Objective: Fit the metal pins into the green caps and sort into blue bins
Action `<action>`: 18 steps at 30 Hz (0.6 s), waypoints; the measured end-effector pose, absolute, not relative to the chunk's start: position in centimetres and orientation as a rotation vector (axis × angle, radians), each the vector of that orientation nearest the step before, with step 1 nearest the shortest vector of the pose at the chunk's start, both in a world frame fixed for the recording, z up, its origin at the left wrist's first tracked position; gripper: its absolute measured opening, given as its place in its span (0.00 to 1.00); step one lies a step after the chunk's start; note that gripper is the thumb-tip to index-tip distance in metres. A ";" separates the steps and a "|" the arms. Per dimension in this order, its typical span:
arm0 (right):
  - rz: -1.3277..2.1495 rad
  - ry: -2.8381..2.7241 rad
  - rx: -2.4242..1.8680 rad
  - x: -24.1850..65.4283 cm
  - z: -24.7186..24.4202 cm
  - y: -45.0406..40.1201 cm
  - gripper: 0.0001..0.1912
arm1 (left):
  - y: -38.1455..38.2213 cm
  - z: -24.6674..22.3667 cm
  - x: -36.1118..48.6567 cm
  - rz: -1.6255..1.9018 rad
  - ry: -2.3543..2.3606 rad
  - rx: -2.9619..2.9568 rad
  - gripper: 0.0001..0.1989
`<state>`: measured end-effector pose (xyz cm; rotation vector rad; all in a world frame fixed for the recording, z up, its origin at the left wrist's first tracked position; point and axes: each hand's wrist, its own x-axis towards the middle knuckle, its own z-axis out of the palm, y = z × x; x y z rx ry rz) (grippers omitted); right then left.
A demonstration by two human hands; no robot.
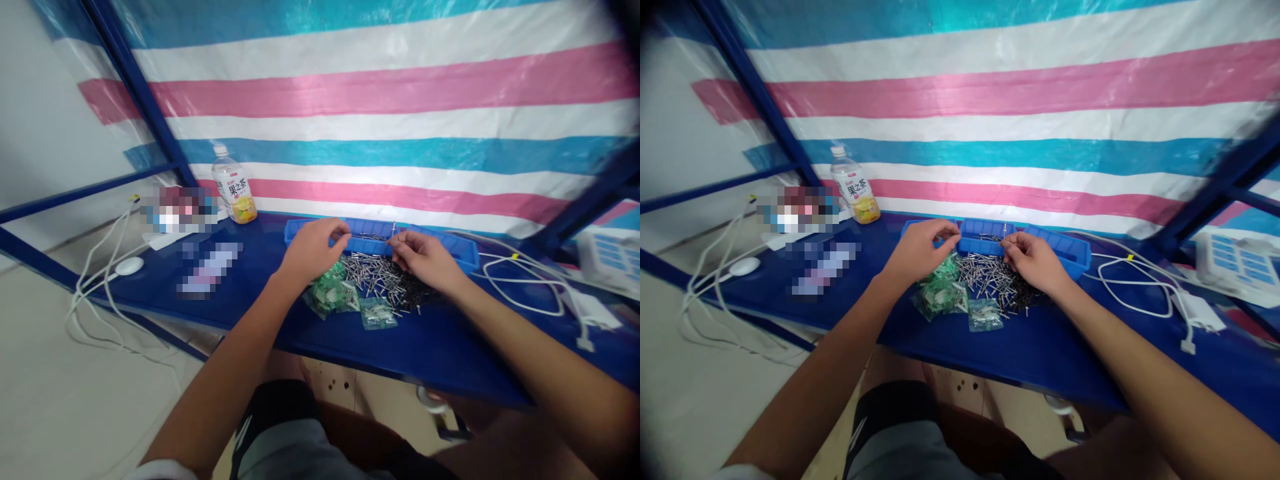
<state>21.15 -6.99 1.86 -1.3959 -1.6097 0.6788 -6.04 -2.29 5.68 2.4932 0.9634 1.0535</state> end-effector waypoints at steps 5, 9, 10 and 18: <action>0.598 -1.580 -1.547 20.5 2.4 -7.5 0.33 | -3.2 4.0 -9.8 0.788 1.199 2.604 0.11; 0.566 -1.601 -1.539 20.3 2.3 -8.0 0.33 | -3.6 3.1 -10.7 0.675 1.272 2.575 0.16; 0.562 -1.605 -1.536 20.2 2.3 -8.1 0.33 | -3.6 3.0 -10.7 0.689 1.271 2.554 0.15; 0.599 -1.596 -1.474 20.8 1.9 -8.6 0.30 | -2.0 3.0 -10.7 0.807 1.144 2.416 0.16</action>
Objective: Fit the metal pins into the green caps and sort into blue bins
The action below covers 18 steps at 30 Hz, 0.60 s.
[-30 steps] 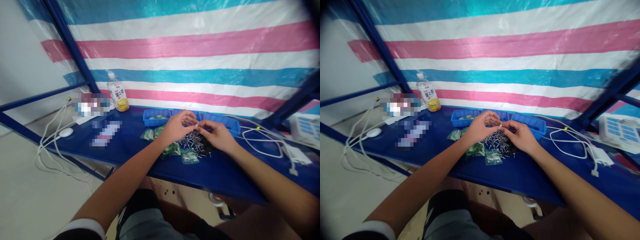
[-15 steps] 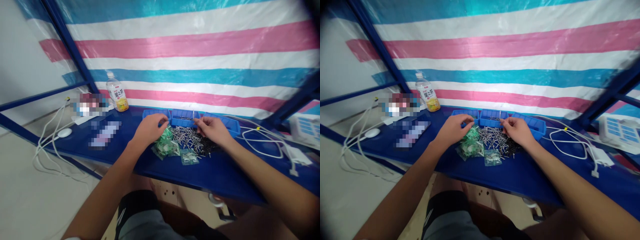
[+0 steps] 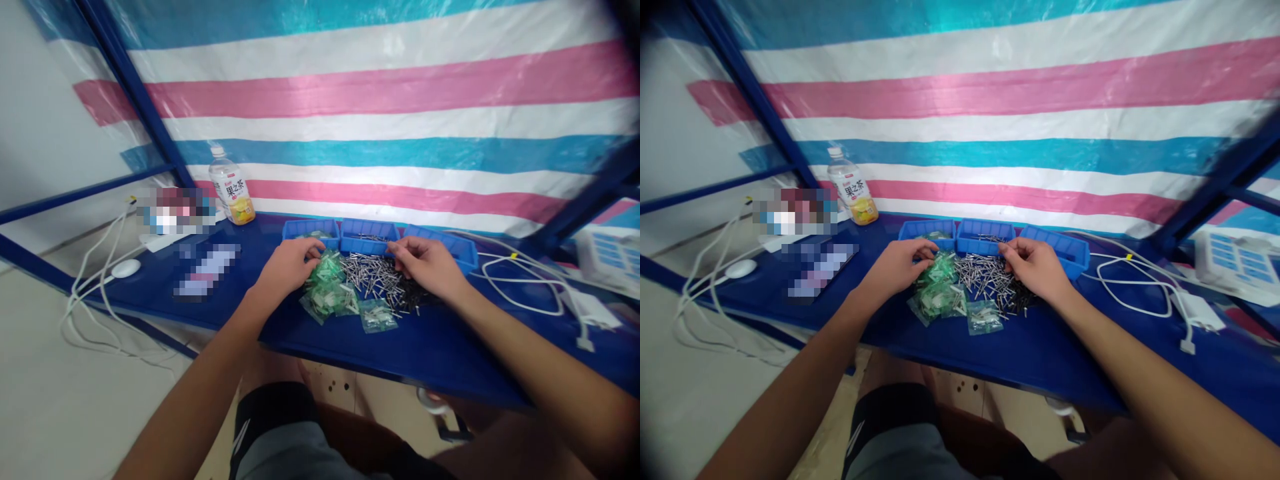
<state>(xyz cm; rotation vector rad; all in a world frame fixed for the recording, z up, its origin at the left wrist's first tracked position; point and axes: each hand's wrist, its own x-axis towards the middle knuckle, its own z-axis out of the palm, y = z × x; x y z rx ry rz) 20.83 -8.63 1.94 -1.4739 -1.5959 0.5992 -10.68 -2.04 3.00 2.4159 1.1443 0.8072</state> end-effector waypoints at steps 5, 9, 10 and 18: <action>0.635 -1.600 -1.330 21.0 1.0 -8.2 0.23 | -1.9 5.5 -9.6 1.016 1.094 2.303 0.17; 0.622 -1.559 -1.152 20.5 1.1 -7.9 0.24 | -2.3 7.4 -6.1 1.089 0.933 2.203 0.16; 0.635 -1.549 -1.107 20.4 1.3 -7.9 0.26 | -2.4 7.5 -5.0 1.100 0.873 2.179 0.16; 0.713 -1.459 -1.132 21.2 1.5 -8.2 0.21 | -1.3 4.3 0.3 1.010 0.649 2.037 0.21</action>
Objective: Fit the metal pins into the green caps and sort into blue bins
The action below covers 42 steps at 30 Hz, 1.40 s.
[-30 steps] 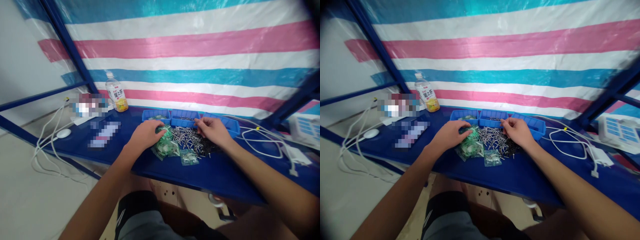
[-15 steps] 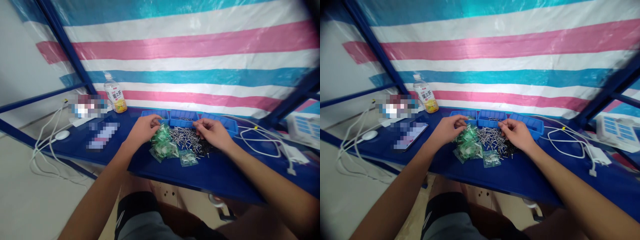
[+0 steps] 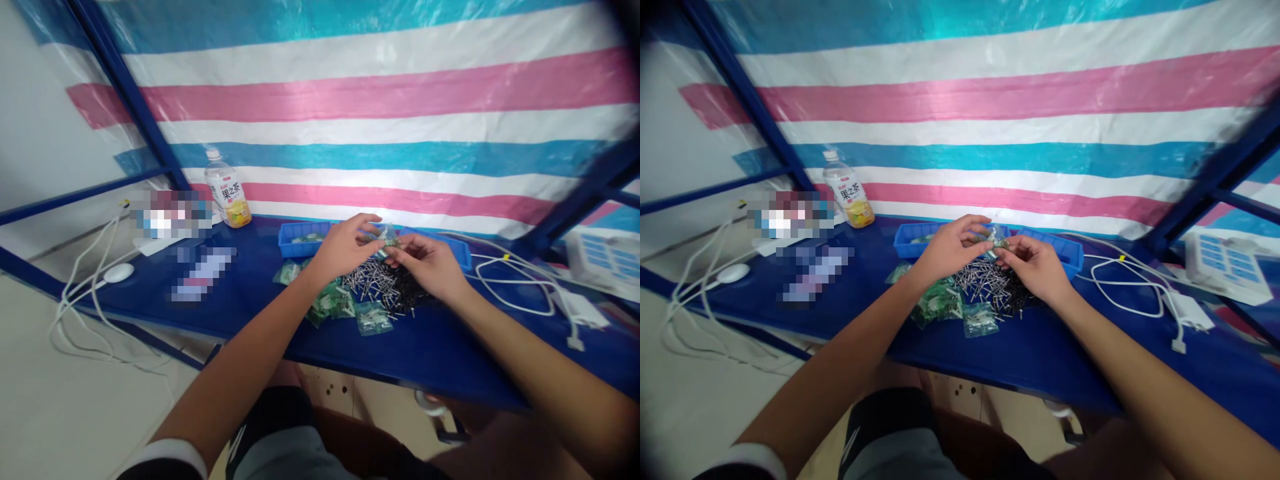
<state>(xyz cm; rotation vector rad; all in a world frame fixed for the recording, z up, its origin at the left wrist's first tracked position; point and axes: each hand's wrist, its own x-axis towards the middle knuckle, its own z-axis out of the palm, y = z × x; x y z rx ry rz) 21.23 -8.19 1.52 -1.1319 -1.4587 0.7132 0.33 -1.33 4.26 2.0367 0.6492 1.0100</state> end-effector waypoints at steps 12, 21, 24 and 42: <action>0.733 -1.472 -1.160 21.0 1.7 -8.5 0.20 | -1.7 2.6 -0.3 0.963 0.649 1.916 0.18; 0.805 -1.434 -1.143 21.1 1.9 -8.7 0.20 | -1.4 2.0 0.3 0.941 0.580 1.840 0.18; 0.818 -1.426 -1.149 21.2 2.1 -8.8 0.19 | -1.2 2.2 0.2 0.936 0.559 1.791 0.19; 0.660 -1.508 -1.071 22.2 1.0 -7.9 0.10 | -1.2 3.1 -0.2 0.999 0.535 1.959 0.09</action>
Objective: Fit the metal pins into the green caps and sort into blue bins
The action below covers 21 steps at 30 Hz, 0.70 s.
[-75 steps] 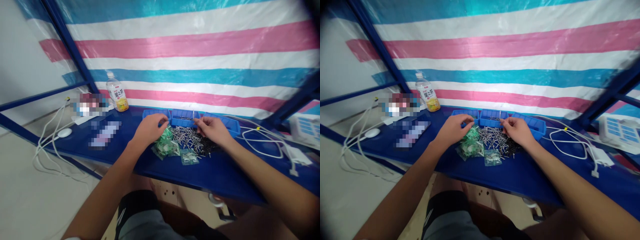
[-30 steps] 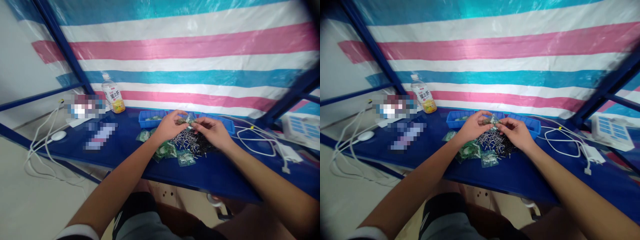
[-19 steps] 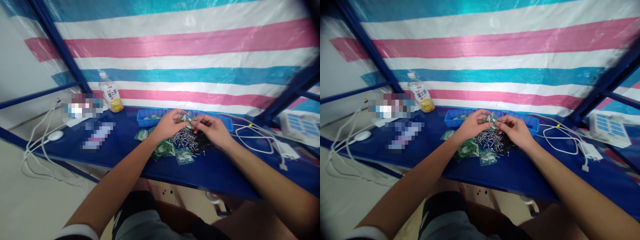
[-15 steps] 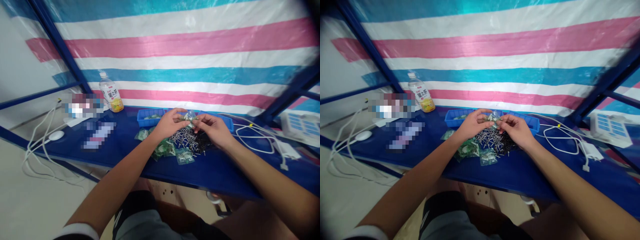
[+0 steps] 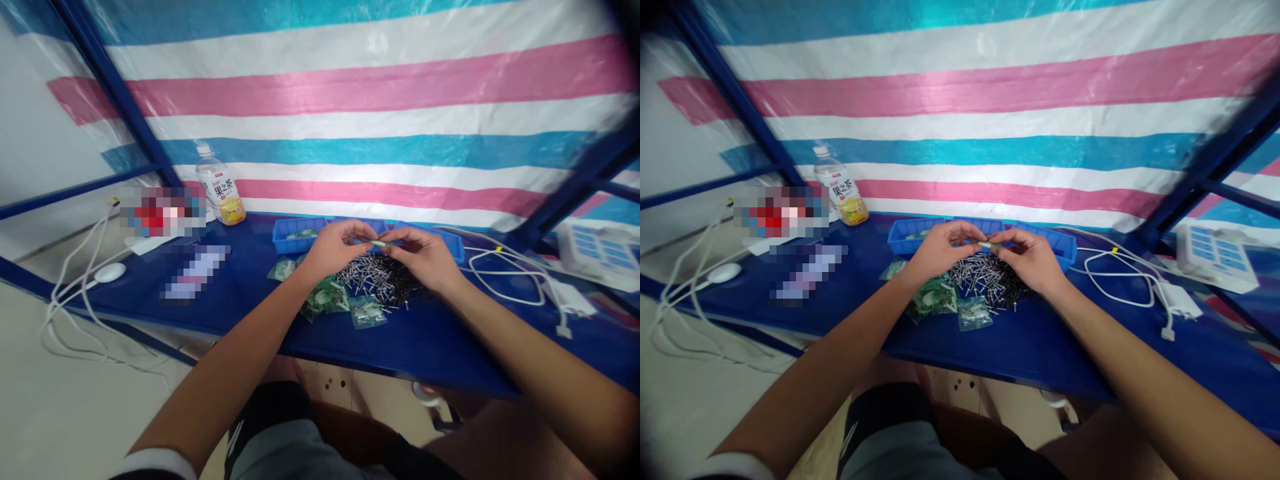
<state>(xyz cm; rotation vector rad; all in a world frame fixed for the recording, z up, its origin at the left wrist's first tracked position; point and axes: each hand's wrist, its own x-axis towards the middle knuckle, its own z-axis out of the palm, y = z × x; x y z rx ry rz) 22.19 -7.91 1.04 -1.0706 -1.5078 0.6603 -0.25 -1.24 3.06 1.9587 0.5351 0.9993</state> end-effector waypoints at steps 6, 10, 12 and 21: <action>0.513 -1.542 -1.132 22.5 1.4 -8.2 0.05 | -1.2 3.3 -0.8 1.029 0.676 2.145 0.14; 0.493 -1.533 -1.175 22.0 1.7 -8.6 0.06 | -1.4 3.2 -0.6 0.992 0.721 2.154 0.15; 0.494 -1.556 -1.150 21.7 1.9 -8.8 0.07 | -1.8 3.4 -0.5 0.975 0.720 2.163 0.15; 0.687 -1.513 -1.086 20.9 2.1 -9.1 0.11 | -1.4 2.8 -0.3 0.937 0.732 2.078 0.10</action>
